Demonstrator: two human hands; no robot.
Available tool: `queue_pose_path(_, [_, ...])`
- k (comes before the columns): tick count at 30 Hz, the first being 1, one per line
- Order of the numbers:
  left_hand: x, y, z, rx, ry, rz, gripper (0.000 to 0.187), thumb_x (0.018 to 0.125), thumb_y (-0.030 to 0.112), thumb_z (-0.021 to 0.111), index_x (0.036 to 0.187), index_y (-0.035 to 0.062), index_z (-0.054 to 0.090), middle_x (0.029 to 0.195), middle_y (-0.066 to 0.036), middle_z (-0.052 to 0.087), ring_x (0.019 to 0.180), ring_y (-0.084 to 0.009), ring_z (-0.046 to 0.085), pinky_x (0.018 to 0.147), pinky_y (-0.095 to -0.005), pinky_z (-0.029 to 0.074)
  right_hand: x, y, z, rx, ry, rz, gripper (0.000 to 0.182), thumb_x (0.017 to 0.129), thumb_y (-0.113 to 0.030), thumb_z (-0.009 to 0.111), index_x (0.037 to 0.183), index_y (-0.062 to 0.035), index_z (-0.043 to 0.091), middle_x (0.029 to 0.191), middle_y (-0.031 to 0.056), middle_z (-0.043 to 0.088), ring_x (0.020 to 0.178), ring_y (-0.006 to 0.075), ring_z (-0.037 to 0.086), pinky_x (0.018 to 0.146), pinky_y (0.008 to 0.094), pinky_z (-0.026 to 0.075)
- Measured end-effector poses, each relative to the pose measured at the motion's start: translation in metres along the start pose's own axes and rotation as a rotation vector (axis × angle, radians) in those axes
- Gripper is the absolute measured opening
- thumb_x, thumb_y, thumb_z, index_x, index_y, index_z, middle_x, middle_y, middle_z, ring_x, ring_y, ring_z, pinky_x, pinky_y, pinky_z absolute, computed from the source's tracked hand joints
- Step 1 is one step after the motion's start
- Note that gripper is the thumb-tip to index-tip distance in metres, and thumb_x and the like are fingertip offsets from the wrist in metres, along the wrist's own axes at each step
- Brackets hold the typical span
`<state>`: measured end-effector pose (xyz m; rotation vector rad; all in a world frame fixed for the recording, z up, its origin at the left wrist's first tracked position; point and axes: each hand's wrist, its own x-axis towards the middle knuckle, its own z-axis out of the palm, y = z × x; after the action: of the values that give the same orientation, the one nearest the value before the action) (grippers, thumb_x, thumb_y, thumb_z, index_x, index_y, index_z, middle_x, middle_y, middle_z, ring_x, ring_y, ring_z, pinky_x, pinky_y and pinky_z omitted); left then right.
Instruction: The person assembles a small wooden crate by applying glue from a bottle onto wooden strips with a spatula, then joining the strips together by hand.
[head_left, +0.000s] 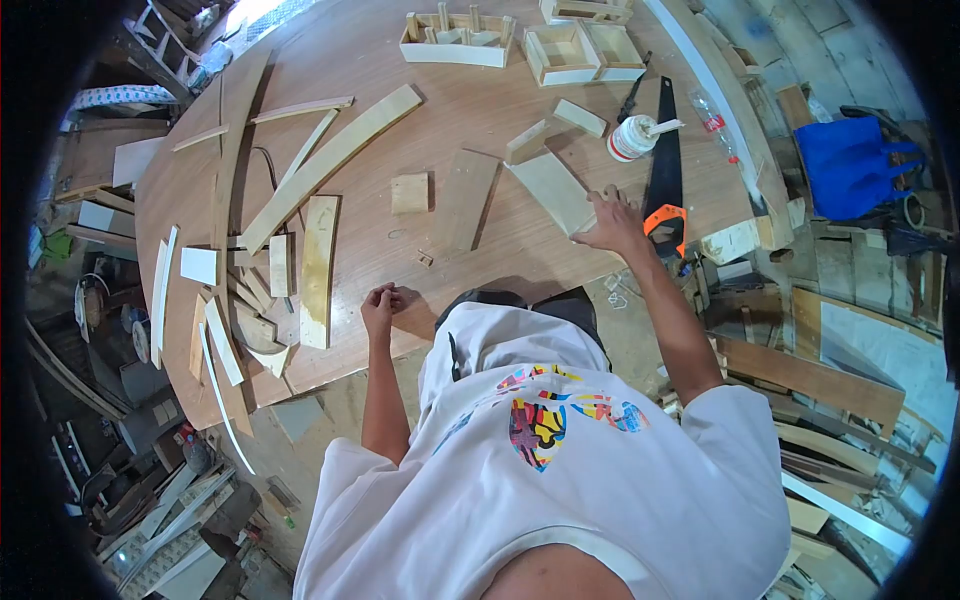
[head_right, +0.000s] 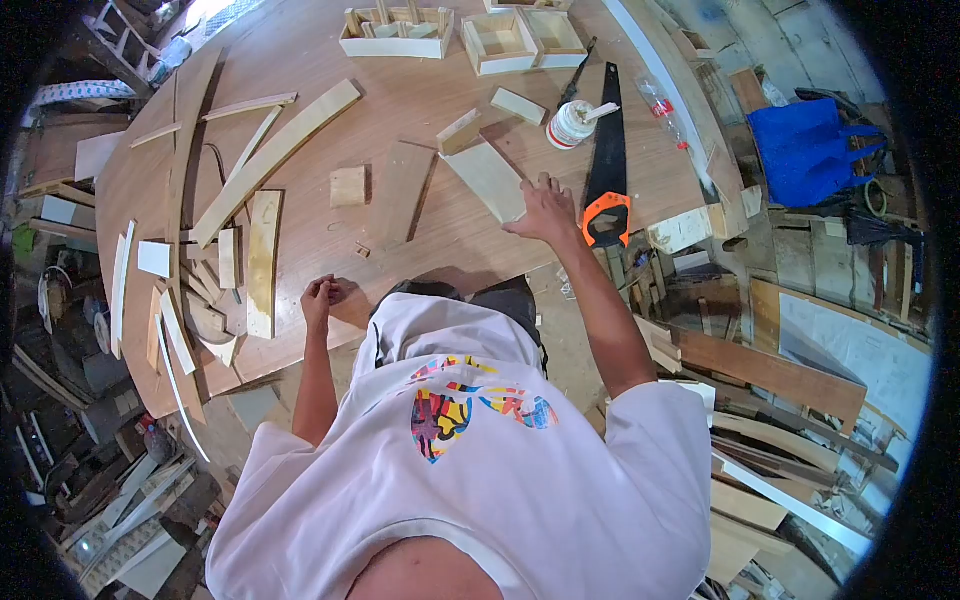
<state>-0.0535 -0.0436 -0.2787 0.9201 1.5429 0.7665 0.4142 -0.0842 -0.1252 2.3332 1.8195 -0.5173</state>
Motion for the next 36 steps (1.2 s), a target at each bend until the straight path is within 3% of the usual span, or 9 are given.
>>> queue_pose_path(8, [0.003, -0.002, -0.002, 0.038, -0.025, 0.021, 0.021, 0.089, 0.01, 0.053, 0.102, -0.0012, 0.065, 0.078, -0.008, 0.067, 0.064, -0.0126, 0.062, 0.059, -0.0234, 0.05, -0.005, 0.011, 0.013, -0.022, 0.112, 0.006, 0.083, 0.061, -0.06, 0.073, 0.125, -0.0107, 0.052, 0.129, 0.0185, 0.046, 0.12, 0.0356, 0.046, 0.096, 0.052, 0.037])
queue_pose_path(25, [-0.007, 0.006, 0.006, 0.034, 0.005, 0.028, 0.021, 0.087, 0.006, 0.052, 0.101, -0.0043, 0.064, 0.083, -0.009, 0.066, 0.069, -0.0122, 0.063, 0.063, -0.0242, 0.053, -0.019, -0.001, -0.01, 0.08, 0.153, 0.057, 0.081, 0.067, -0.057, 0.071, 0.129, -0.0097, 0.048, 0.136, 0.0205, 0.04, 0.127, 0.0347, 0.04, 0.1, 0.0537, 0.031])
queue_pose_path(29, [-0.006, -0.009, 0.006, 0.025, 0.017, 0.037, 0.022, 0.086, 0.007, 0.052, 0.103, -0.0032, 0.063, 0.087, -0.011, 0.067, 0.075, -0.0152, 0.064, 0.067, -0.0269, 0.053, -0.018, -0.001, -0.003, 0.242, 0.385, -0.139, 0.063, 0.073, -0.043, 0.072, 0.123, -0.0103, 0.052, 0.128, 0.0196, 0.046, 0.124, 0.0344, 0.041, 0.099, 0.05, 0.033])
queue_pose_path(30, [-0.006, -0.014, 0.006, 0.028, 0.018, 0.07, 0.022, 0.086, 0.008, 0.053, 0.102, -0.0022, 0.063, 0.086, -0.011, 0.068, 0.076, -0.0168, 0.065, 0.069, -0.0285, 0.052, -0.022, -0.013, -0.011, 0.353, 0.469, -0.221, 0.041, 0.077, -0.027, 0.071, 0.112, -0.0086, 0.057, 0.118, 0.0185, 0.052, 0.115, 0.0341, 0.048, 0.096, 0.0449, 0.038])
queue_pose_path(31, [-0.008, -0.018, 0.006, 0.022, 0.04, 0.071, 0.022, 0.086, 0.008, 0.053, 0.102, -0.0022, 0.063, 0.086, -0.011, 0.068, 0.076, -0.0168, 0.065, 0.069, -0.0285, 0.052, -0.022, -0.021, -0.01, 0.356, 0.467, -0.244, 0.041, 0.077, -0.027, 0.071, 0.112, -0.0086, 0.057, 0.118, 0.0185, 0.052, 0.115, 0.0341, 0.048, 0.096, 0.0449, 0.038])
queue_pose_path(34, [-0.021, -0.032, 0.008, 0.096, 0.126, 0.109, 0.02, 0.088, 0.005, 0.053, 0.103, -0.0029, 0.063, 0.086, -0.008, 0.066, 0.075, -0.0146, 0.063, 0.07, -0.0276, 0.052, -0.026, -0.057, -0.012, 0.659, 0.456, -0.473, 0.012, 0.08, -0.009, 0.065, 0.09, -0.0039, 0.063, 0.095, 0.0148, 0.061, 0.094, 0.0311, 0.059, 0.082, 0.0384, 0.047])
queue_pose_path(36, [-0.033, -0.047, 0.006, 0.155, 0.17, 0.085, 0.02, 0.088, 0.006, 0.054, 0.102, -0.0024, 0.063, 0.086, -0.008, 0.066, 0.075, -0.0146, 0.063, 0.069, -0.0276, 0.052, -0.027, -0.079, 0.005, 0.833, 0.23, -0.454, 0.011, 0.079, -0.01, 0.066, 0.089, -0.0043, 0.064, 0.087, 0.013, 0.063, 0.086, 0.028, 0.061, 0.076, 0.036, 0.048])
